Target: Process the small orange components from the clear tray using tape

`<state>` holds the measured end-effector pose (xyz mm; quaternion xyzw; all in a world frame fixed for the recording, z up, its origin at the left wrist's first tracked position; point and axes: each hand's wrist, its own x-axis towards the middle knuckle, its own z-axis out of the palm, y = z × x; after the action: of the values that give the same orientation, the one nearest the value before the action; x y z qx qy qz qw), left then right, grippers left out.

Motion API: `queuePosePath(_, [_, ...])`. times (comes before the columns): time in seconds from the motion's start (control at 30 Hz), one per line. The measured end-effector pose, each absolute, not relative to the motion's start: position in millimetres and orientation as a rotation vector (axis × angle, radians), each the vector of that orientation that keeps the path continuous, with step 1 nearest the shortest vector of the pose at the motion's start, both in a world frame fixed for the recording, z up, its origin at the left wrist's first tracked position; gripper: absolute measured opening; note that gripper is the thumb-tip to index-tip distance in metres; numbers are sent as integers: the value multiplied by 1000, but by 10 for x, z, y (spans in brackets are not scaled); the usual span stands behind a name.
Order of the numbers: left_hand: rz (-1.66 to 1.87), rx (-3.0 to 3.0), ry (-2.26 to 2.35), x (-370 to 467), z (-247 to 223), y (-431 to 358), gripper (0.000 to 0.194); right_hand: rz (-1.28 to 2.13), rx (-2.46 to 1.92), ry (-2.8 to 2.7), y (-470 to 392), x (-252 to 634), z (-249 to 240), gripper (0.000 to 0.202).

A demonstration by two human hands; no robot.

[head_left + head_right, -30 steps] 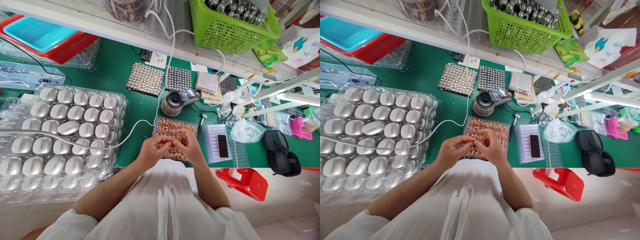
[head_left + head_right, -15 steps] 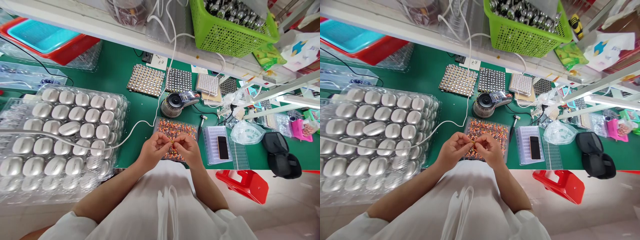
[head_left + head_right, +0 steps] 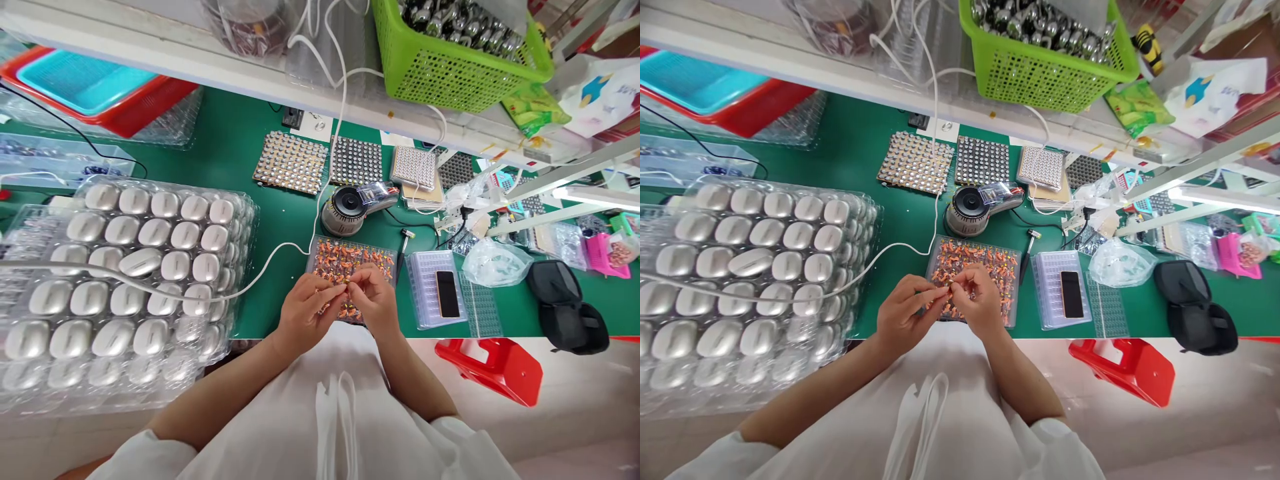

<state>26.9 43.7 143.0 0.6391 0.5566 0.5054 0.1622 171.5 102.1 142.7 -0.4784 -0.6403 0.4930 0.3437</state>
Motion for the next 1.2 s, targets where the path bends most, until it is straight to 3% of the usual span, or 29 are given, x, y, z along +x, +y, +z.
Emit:
queuePosePath(0.23, [1434, 1601, 1627, 284, 1393, 469, 17, 1245, -1208, -1689, 990, 1687, 1455, 3])
queuePosePath(0.43, [1200, 1265, 1448, 174, 1430, 519, 8, 1213, -1126, -1855, 1027, 1736, 1502, 5])
queuePosePath(0.67, [992, 1327, 1283, 40, 1477, 591, 9, 1334, -982, -1981, 1086, 1848, 1487, 4])
queuePosePath(0.9, [641, 816, 693, -20, 1357, 539, 14, 1939, -877, -1579, 922, 1957, 1211, 39])
queuePosePath(1.0, [593, 611, 676, 33, 1196, 488, 16, 2072, -814, -1369, 811, 1974, 1054, 45])
queuePosePath(1.1, [638, 468, 728, 154, 1045, 465, 23, 1993, -840, -1336, 728, 1998, 911, 39])
queuePosePath(1.2, [699, 430, 847, 323, 913, 506, 27, 1812, -959, -1349, 695, 2075, 789, 19])
